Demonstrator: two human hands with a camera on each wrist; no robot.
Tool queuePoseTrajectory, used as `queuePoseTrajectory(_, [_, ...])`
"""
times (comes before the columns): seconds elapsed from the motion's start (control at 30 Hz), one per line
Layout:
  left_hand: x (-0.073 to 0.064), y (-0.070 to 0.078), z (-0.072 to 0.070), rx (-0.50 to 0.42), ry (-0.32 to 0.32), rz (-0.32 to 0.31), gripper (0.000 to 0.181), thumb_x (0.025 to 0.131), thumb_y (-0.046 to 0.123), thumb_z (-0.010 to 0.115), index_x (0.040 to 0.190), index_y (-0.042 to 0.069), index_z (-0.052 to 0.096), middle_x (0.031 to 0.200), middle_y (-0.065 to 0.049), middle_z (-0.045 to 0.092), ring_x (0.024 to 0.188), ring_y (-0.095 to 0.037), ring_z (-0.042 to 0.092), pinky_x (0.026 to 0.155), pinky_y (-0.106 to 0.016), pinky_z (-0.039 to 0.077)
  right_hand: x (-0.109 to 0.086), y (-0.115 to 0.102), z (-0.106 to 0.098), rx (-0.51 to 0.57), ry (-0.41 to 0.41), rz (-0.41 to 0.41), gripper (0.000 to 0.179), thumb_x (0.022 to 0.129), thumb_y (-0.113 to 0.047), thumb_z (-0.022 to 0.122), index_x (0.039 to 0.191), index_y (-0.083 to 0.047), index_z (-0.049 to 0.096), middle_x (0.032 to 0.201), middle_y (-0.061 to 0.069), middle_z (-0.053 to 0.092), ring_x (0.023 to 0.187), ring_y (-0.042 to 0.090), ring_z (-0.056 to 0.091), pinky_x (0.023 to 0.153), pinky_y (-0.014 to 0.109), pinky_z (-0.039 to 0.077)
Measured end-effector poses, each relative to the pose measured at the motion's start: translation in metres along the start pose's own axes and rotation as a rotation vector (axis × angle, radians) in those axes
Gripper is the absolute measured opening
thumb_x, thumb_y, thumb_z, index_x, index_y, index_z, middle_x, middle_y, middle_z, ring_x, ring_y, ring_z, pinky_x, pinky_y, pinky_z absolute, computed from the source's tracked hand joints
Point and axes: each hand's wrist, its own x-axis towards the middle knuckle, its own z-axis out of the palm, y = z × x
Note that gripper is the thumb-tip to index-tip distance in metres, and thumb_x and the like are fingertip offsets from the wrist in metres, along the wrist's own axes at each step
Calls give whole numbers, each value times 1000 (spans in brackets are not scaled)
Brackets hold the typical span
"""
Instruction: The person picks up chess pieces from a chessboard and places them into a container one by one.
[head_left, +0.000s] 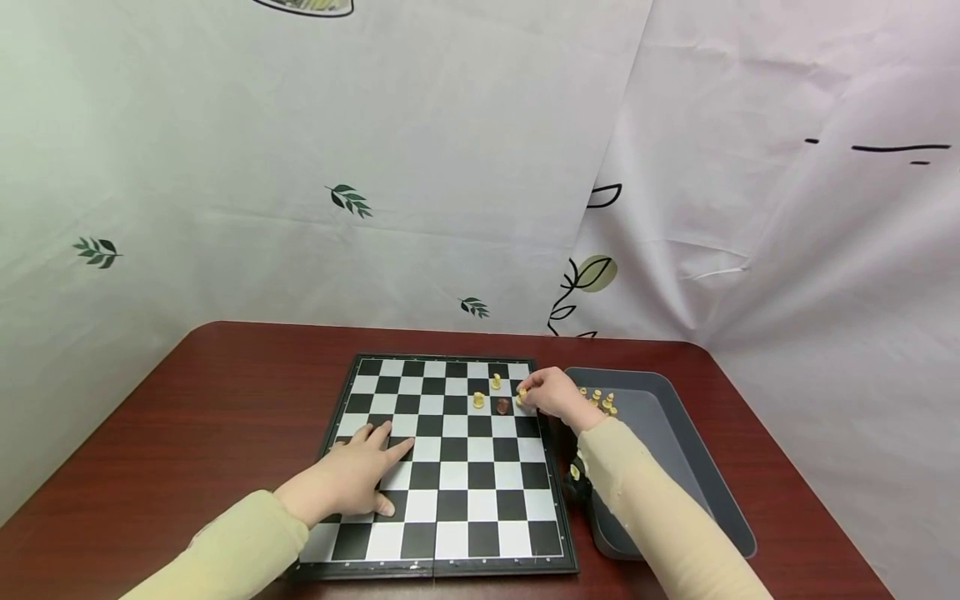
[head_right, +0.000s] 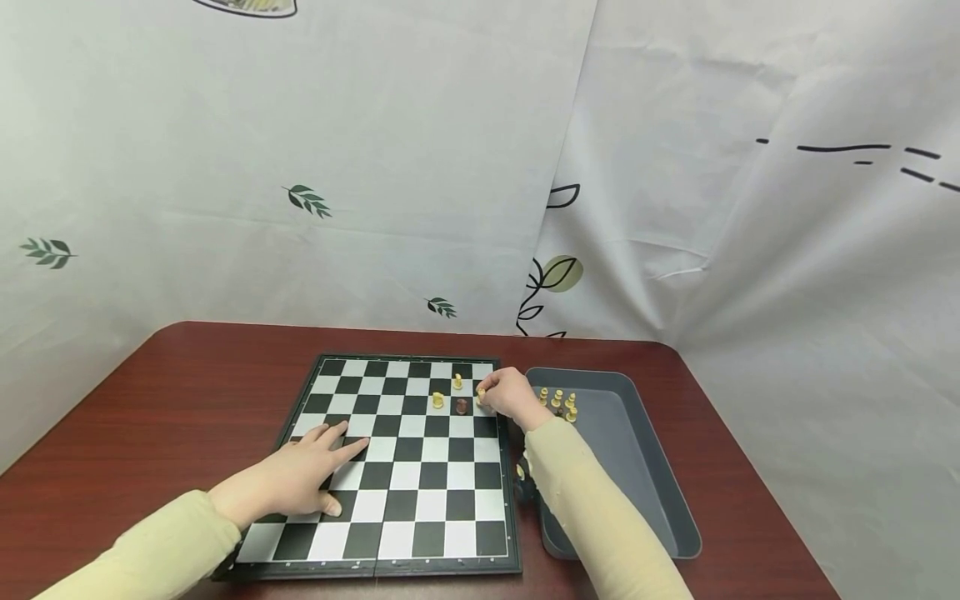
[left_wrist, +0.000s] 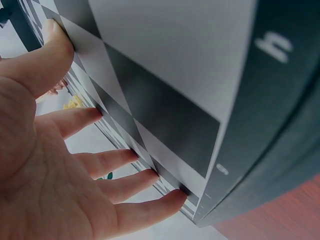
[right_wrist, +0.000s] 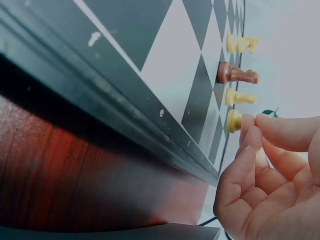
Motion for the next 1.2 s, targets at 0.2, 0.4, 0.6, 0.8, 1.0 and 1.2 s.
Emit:
queuePoseTrajectory(0.2, [-1, 0, 0, 2, 5, 2, 85, 66, 37, 82, 139, 10, 48, 145, -28, 34, 129, -53, 34, 91, -71, 35, -3, -2, -1, 11, -24, -13, 16, 87, -4, 61, 100, 0, 71, 76, 7, 62, 58, 13, 41, 52, 25, 35])
queuePoseTrajectory(0.4, [-1, 0, 0, 0, 7, 3, 85, 66, 37, 82, 139, 10, 48, 145, -28, 34, 129, -53, 34, 90, -71, 35, -7, -7, -3, 25, -44, -49, 19, 87, -2, 60, 103, 1, 70, 74, 8, 61, 57, 13, 36, 53, 26, 32])
queuePoseTrajectory(0.6, [-1, 0, 1, -11, 12, -1, 84, 66, 37, 82, 139, 10, 48, 145, -28, 34, 129, -53, 34, 90, -72, 34, -12, -11, -6, 14, -45, -69, 18, 88, -4, 61, 102, -1, 71, 77, 12, 65, 66, 13, 52, 57, 26, 38])
queuePoseTrajectory(0.8, [-1, -1, 1, -9, 11, -4, 85, 66, 37, 82, 139, 10, 48, 145, -28, 34, 129, -53, 34, 91, -72, 34, -20, -14, -11, 20, -47, -80, 17, 88, -6, 62, 101, -1, 71, 79, 13, 65, 67, 15, 49, 61, 26, 40])
queuePoseTrajectory(1.0, [-1, -1, 1, -11, 12, -4, 85, 65, 37, 82, 139, 10, 48, 145, -28, 34, 129, -53, 34, 91, -72, 34, -27, -17, -14, 4, -34, -93, 16, 88, -8, 64, 100, -2, 72, 77, 6, 62, 67, 14, 49, 61, 26, 41])
queuePoseTrajectory(1.2, [0, -1, 2, -7, 12, 1, 85, 66, 37, 82, 139, 10, 48, 145, -29, 34, 129, -53, 35, 90, -71, 35, -34, -17, -16, -16, -17, -93, 14, 88, -11, 66, 98, -5, 72, 76, 4, 62, 68, 14, 49, 61, 26, 41])
